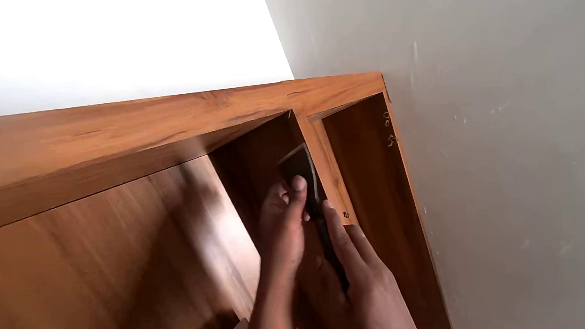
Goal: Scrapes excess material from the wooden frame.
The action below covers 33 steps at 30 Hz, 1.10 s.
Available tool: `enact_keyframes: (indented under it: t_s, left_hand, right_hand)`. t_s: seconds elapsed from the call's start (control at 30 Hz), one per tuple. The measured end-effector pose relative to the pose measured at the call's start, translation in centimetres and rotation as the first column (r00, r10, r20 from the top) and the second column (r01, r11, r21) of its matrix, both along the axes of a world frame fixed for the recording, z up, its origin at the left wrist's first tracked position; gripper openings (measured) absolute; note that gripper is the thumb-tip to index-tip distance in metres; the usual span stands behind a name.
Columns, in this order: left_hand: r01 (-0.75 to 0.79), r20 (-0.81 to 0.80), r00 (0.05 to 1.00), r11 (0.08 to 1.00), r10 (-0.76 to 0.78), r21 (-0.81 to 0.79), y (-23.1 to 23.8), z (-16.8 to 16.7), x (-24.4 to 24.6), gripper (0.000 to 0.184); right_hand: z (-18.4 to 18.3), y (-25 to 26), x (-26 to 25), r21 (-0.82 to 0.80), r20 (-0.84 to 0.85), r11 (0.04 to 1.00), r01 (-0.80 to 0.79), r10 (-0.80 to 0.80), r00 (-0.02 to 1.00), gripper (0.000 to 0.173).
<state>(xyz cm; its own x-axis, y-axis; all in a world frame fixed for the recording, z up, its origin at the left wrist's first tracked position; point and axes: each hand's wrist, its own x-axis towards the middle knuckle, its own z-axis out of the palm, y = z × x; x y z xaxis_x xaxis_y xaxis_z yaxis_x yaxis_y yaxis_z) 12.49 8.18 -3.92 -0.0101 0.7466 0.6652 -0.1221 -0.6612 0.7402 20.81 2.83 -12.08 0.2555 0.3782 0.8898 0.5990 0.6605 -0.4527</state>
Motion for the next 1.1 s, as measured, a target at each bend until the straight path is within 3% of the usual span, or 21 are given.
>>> enact_keyframes:
  t_s: [0.07, 0.13, 0.23, 0.43, 0.67, 0.73, 0.8, 0.9, 1.0, 1.1]
  left_hand:
    - [-0.162, -0.082, 0.982, 0.982, 0.17, 0.092, 0.8, -1.1, 0.8, 0.045]
    - [-0.151, -0.082, 0.981, 0.96, 0.175, 0.237, 1.6, -1.9, 1.2, 0.063]
    - [-0.128, -0.108, 0.98, 0.943, 0.168, 0.306, 1.7, -1.3, 1.4, 0.051]
    - [-0.123, -0.135, 0.978, 0.964, 0.157, 0.235, 2.2, 4.6, 1.1, 0.037]
    - [-0.104, -0.084, 0.987, 0.945, 0.136, 0.309, 2.4, 4.1, 1.6, 0.042]
    - [-0.122, -0.022, 0.99, 0.939, 0.136, 0.32, 2.8, 3.1, 1.6, 0.041]
    - [-0.116, 0.155, 0.985, 0.949, 0.073, 0.292, 3.9, 1.9, 1.5, 0.037]
    - [-0.165, 0.296, 0.953, 0.921, 0.058, 0.353, 5.2, 1.5, 2.5, 0.033]
    - [-0.278, 0.22, 0.958, 0.788, 0.185, 0.549, 5.6, 2.9, 4.5, 0.044]
    - [-0.431, 0.17, 0.886, 0.632, 0.431, 0.644, 6.7, 3.7, 5.8, 0.061]
  right_hand:
    - [0.1, 0.9, 0.0, -0.003, -0.02, 0.991, 0.132, -0.132, 0.991, 0.053]
    - [0.4, 1.3, -0.1, -0.033, -0.037, 0.982, 0.186, -0.187, 0.982, 0.053]
    - [1.2, 1.6, -0.9, -0.065, -0.068, 0.97, 0.233, -0.237, 0.969, 0.055]
    - [5.8, 2.2, -1.8, -0.149, -0.117, 0.977, 0.155, -0.173, 0.978, 0.057]
    - [5.8, 2.4, -0.3, -0.058, -0.053, 0.988, 0.14, -0.143, 0.988, 0.057]
    - [5.1, 2.6, 1.6, -0.014, -0.004, 0.998, 0.063, -0.063, 0.998, 0.056]
    - [3.4, 2.4, 3.6, 0.033, 0.078, 0.999, -0.001, -0.002, 0.997, 0.055]
    - [-0.7, 0.4, 6.9, 0.053, 0.138, 0.998, 0.035, -0.042, 0.99, 0.05]
    - [-4.1, -3.4, 10.8, -0.056, 0.082, 0.996, 0.075, -0.07, 0.994, 0.05]
    - [-6.9, -6.7, 14.7, -0.218, 0.001, 0.97, 0.109, -0.112, 0.994, 0.055]
